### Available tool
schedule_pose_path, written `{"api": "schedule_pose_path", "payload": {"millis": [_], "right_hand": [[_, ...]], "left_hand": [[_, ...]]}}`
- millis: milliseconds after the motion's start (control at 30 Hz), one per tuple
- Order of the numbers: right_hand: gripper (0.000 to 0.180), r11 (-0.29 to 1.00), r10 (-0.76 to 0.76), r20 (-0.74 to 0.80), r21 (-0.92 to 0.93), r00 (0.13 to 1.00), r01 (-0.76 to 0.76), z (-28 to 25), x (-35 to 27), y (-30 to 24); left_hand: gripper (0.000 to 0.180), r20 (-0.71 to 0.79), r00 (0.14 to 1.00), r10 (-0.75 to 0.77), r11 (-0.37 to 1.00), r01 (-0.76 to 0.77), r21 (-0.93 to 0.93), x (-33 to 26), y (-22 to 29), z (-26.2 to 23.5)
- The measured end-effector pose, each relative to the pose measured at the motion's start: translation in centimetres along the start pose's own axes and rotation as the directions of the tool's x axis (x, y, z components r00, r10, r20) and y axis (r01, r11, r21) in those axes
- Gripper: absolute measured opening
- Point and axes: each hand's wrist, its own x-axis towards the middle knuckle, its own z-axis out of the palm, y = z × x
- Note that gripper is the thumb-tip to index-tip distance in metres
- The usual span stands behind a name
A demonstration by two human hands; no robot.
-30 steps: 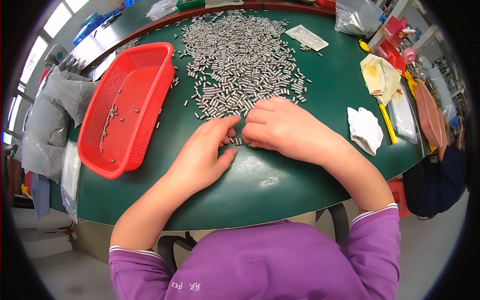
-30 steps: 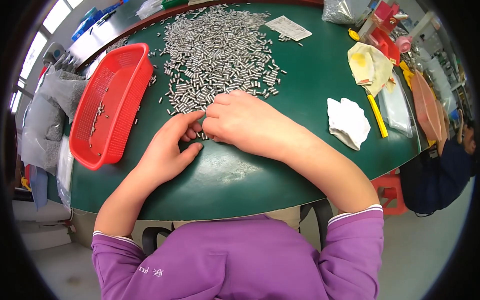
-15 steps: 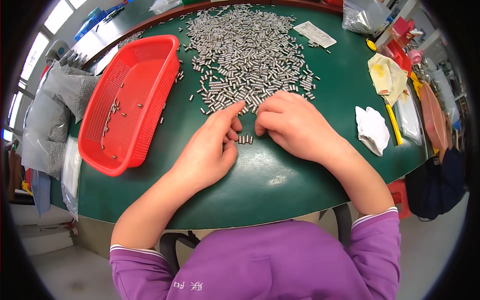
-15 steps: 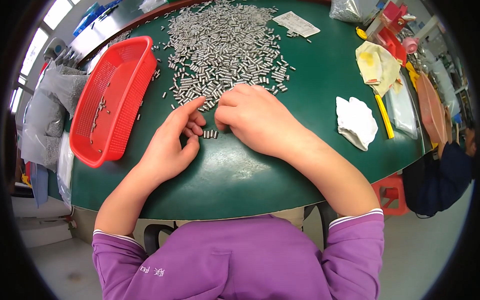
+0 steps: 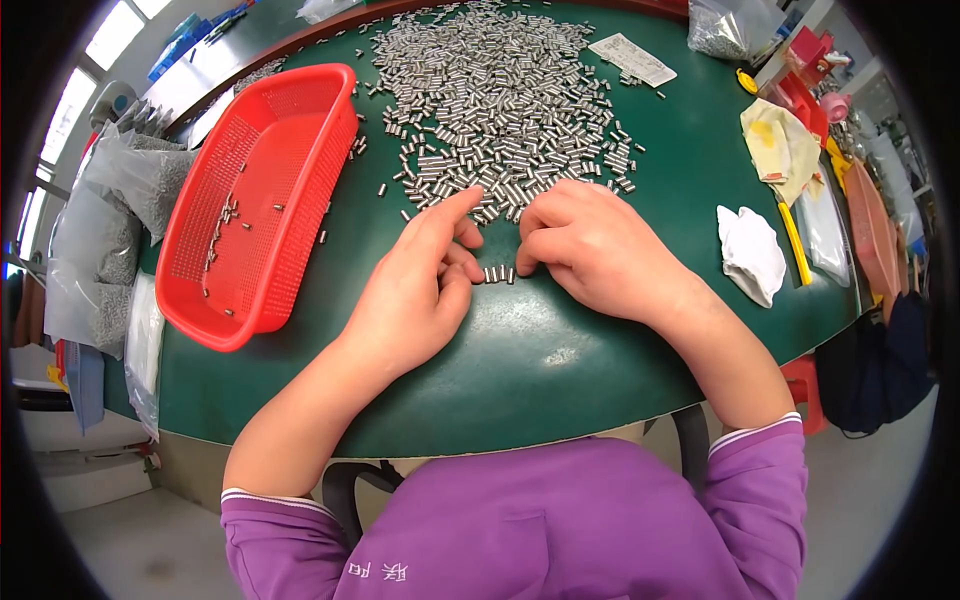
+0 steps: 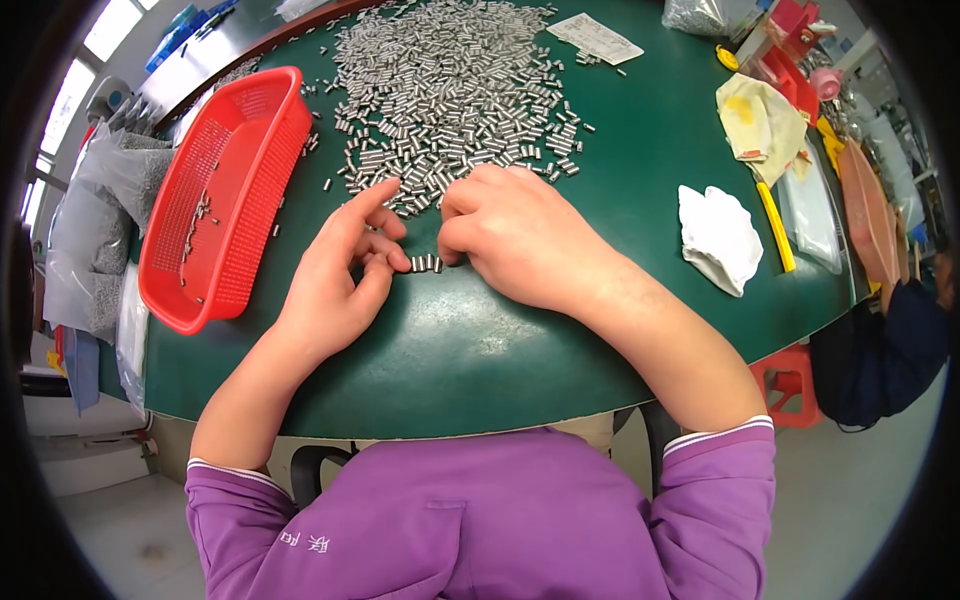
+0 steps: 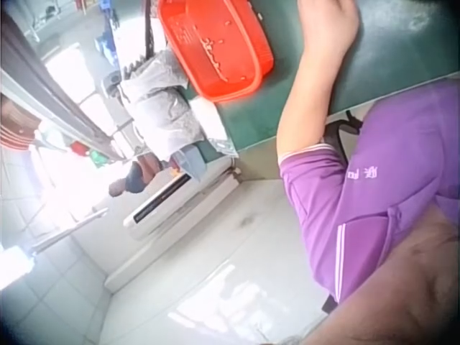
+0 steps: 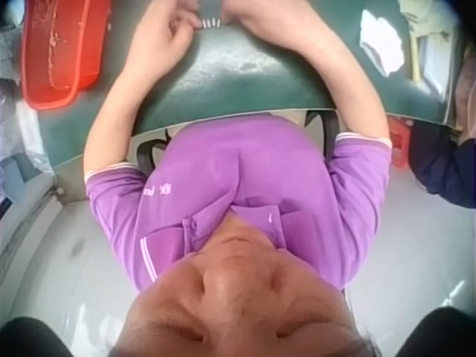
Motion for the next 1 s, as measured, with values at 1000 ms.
{"api": "schedule_pose_path", "payload": {"millis": [1000], "right_hand": [[0.013,0.991,0.131,0.046,-0.01,0.99,-0.131,0.1,0.1,-1.1]], "left_hand": [[0.067,0.005,0.999,0.033,0.999,-0.033,-0.007,-0.1,-0.1,0.3]]}}
